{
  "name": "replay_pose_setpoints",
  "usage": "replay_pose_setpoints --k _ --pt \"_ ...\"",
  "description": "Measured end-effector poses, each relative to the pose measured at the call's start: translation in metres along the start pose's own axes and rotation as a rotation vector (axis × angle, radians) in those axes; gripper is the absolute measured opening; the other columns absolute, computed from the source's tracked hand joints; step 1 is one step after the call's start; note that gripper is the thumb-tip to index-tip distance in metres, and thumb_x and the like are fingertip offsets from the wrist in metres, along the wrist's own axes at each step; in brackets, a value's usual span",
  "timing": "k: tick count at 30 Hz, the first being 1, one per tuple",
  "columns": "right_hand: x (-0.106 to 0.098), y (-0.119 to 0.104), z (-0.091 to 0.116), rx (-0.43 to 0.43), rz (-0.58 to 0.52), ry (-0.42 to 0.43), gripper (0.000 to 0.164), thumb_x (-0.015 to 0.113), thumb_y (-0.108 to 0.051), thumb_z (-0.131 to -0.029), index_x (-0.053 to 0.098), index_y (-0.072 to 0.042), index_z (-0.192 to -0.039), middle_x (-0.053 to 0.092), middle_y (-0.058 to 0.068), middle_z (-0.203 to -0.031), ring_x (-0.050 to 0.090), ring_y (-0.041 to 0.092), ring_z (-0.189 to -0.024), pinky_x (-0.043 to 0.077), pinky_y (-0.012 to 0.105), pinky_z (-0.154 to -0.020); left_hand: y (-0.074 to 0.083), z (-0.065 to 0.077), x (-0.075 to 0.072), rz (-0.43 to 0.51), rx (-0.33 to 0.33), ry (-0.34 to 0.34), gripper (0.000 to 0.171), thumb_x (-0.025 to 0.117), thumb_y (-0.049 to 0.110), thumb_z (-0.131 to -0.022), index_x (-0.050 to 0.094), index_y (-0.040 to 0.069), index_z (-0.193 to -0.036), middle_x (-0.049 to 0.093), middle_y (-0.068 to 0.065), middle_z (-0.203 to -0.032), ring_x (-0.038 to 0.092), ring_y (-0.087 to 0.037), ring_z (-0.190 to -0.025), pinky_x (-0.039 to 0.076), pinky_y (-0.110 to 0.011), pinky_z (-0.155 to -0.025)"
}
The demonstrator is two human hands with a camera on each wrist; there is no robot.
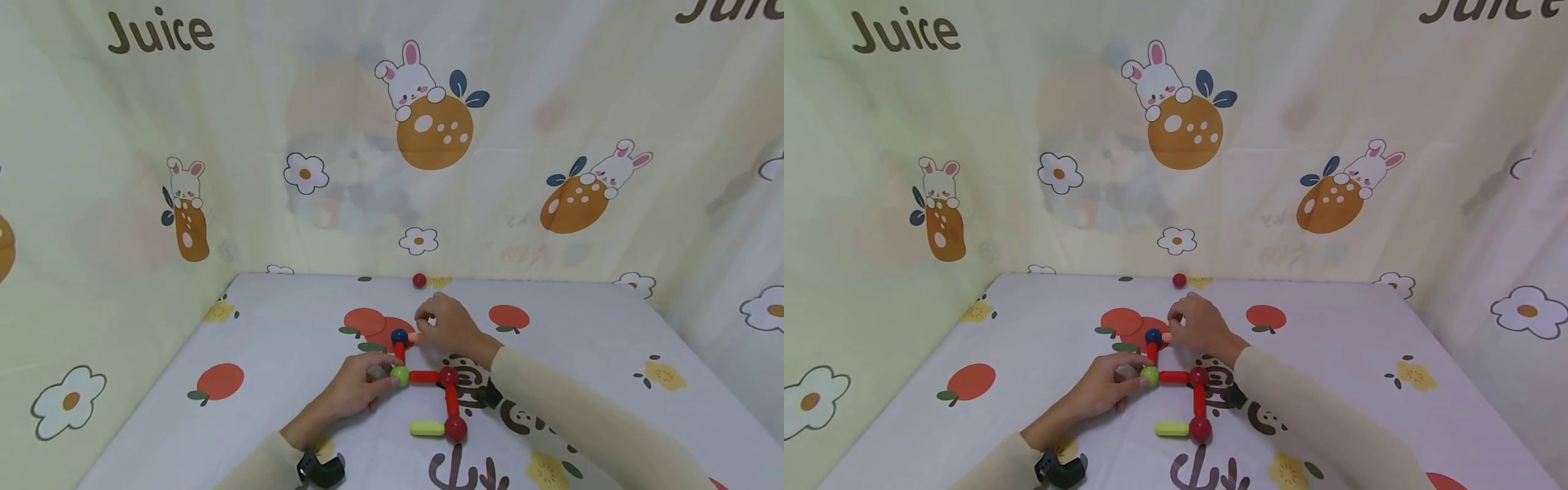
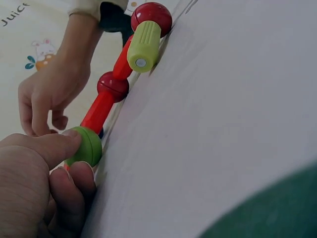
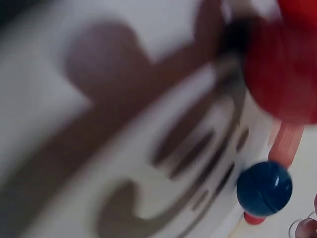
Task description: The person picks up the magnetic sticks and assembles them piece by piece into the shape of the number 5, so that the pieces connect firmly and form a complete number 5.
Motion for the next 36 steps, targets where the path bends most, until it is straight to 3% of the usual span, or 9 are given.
replay_pose_setpoints --k 10,14,17,20,23,30,36 --pt "0.0 0.036 -0.042 0.203 -0.008 -0.056 0.014 0.066 -0.011 -0.094 0.078 -0.008 -0.098 0.068 0.001 -0.084 0.055 0.02 -0.081 0.049 0.031 -0.069 0.002 0.0 0.0 0.004 0.012 0.01 0.031 0.074 0.019 -0.094 0.07 0.02 -0.125 0.065 0.002 -0.102 0.057 -0.016 -0.043 0.048 -0.022 -0.043" --pt "0.005 0.05 -0.05 0.329 -0.021 -0.134 0.02 0.066 -0.013 -0.095 0.075 -0.005 -0.112 0.069 0.006 -0.1 0.059 0.024 -0.092 0.055 0.034 -0.077 0.002 0.0 -0.001 0.008 0.009 0.006 0.031 0.074 0.019 -0.094 0.07 0.019 -0.125 0.066 0.002 -0.102 0.057 -0.016 -0.042 0.048 -0.022 -0.043" --pt "0.012 0.058 -0.054 0.406 -0.013 -0.192 0.032 0.068 -0.016 -0.095 0.068 -0.005 -0.125 0.065 0.009 -0.12 0.059 0.027 -0.11 0.055 0.042 -0.093 0.002 0.0 -0.001 0.007 0.009 0.001 0.031 0.074 0.02 -0.095 0.07 0.019 -0.125 0.065 0.002 -0.102 0.057 -0.016 -0.043 0.048 -0.022 -0.043" --pt "0.017 0.065 -0.059 0.433 0.004 -0.235 0.046 0.069 -0.019 -0.096 0.058 -0.006 -0.139 0.056 0.012 -0.138 0.052 0.031 -0.127 0.047 0.049 -0.107 0.0 -0.001 0.0 0.01 0.004 -0.001 0.03 0.074 0.021 -0.095 0.07 0.021 -0.125 0.065 0.002 -0.103 0.057 -0.016 -0.043 0.048 -0.022 -0.043" --pt "0.021 0.068 -0.065 0.443 0.015 -0.273 0.057 0.069 -0.02 -0.095 0.05 -0.009 -0.147 0.047 0.011 -0.149 0.044 0.032 -0.136 0.041 0.052 -0.112 -0.002 -0.001 0.001 0.02 -0.008 -0.003 0.03 0.074 0.023 -0.095 0.07 0.023 -0.124 0.065 0.002 -0.104 0.057 -0.017 -0.044 0.048 -0.021 -0.044" --pt "0.033 0.086 -0.075 0.524 -0.009 -0.391 0.071 0.071 -0.024 -0.094 0.038 -0.016 -0.156 0.038 0.008 -0.159 0.033 0.035 -0.141 0.04 0.052 -0.113 -0.001 -0.001 0.007 0.042 -0.002 -0.008 0.03 0.074 0.022 -0.095 0.07 0.023 -0.125 0.065 0.001 -0.105 0.057 -0.017 -0.043 0.048 -0.021 -0.044" --pt "0.035 0.089 -0.082 0.507 0.034 -0.429 0.069 0.071 -0.024 -0.095 0.041 -0.017 -0.156 0.037 0.013 -0.156 0.036 0.037 -0.136 0.043 0.052 -0.109 0.0 0.001 0.005 0.028 -0.014 -0.001 0.032 0.074 0.023 -0.094 0.07 0.023 -0.126 0.064 0.002 -0.109 0.057 -0.016 -0.044 0.049 -0.023 -0.044"
Point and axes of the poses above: each hand's wrist, its own z-axis away from the middle knuckle, its own x-axis out of the palm, y = z × x, the point moved 4 cm from there along -z, towards the middle knuckle
